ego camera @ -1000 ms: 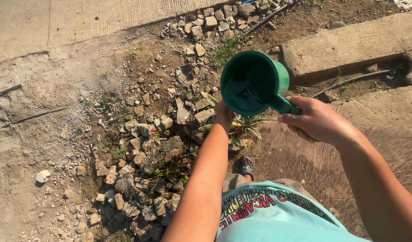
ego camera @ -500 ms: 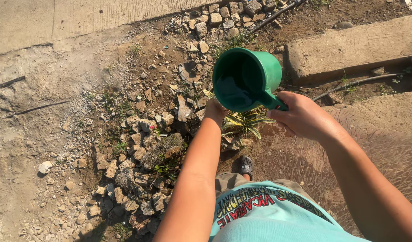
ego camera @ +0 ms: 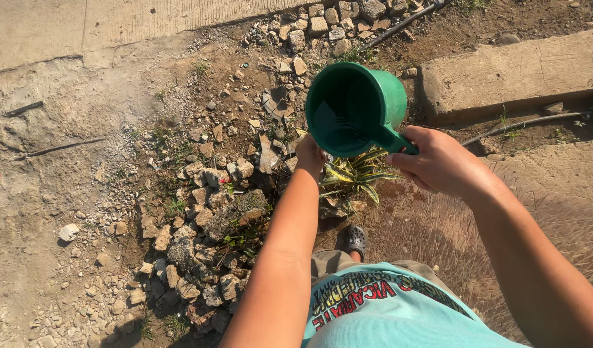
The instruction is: The person sets down a broom, scoops water from a bucket using a dipper, and pours the water onto plants. The person then returns to place the dipper into the bucket and picks up a broom.
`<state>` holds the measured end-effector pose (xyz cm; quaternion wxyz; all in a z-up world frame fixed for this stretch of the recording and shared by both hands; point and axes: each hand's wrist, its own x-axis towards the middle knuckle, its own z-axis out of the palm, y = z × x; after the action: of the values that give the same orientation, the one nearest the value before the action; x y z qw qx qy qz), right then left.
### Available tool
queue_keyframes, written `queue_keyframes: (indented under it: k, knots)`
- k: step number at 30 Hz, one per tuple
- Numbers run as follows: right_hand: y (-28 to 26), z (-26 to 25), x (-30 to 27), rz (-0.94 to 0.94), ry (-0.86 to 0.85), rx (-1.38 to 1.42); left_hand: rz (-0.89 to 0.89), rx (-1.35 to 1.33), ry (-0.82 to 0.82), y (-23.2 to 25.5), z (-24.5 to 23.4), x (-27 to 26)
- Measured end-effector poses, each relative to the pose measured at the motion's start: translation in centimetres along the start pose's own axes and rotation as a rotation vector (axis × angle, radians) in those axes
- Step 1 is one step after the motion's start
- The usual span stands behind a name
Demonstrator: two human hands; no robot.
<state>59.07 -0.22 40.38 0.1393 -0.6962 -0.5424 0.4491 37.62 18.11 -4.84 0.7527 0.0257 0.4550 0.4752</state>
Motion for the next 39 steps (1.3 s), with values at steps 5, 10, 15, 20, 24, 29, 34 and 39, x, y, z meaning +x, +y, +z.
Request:
queue_keyframes:
  k: [5,10,15,20,24,29,34,39]
  knots:
    - [-0.2,0.3,0.3,0.018,0.023,-0.027,-0.036,-0.014,-0.001,-0.2,-0.8,1.1]
    - [0.0,0.3,0.1,0.02,0.047,-0.056,-0.057,-0.092,-0.109,-1.2,-0.1,1.7]
    - [-0.1,-1.0,-0.5,0.044,0.021,0.002,-0.066,-0.106,-0.172,-3.1,0.9,1.6]
    - [-0.1,-1.1,-1.3,0.09,0.05,-0.077,-0.143,-0.004,-0.131,-6.3,1.7,0.5]
    - [0.4,-0.9,-1.3,0.097,0.051,-0.123,-0.181,0.078,-0.067,-5.9,2.1,-1.7]
    - [1.4,-0.1,-1.1,0.085,0.056,-0.181,-0.216,0.154,0.044,-3.8,1.5,-3.3]
    - [1.9,0.3,-1.0,0.02,0.054,-0.221,-0.221,0.167,0.086,-3.3,1.9,-4.4]
    - [1.3,0.3,-1.4,0.104,-0.003,-0.083,-0.227,0.108,0.062,-3.5,3.3,-4.5]
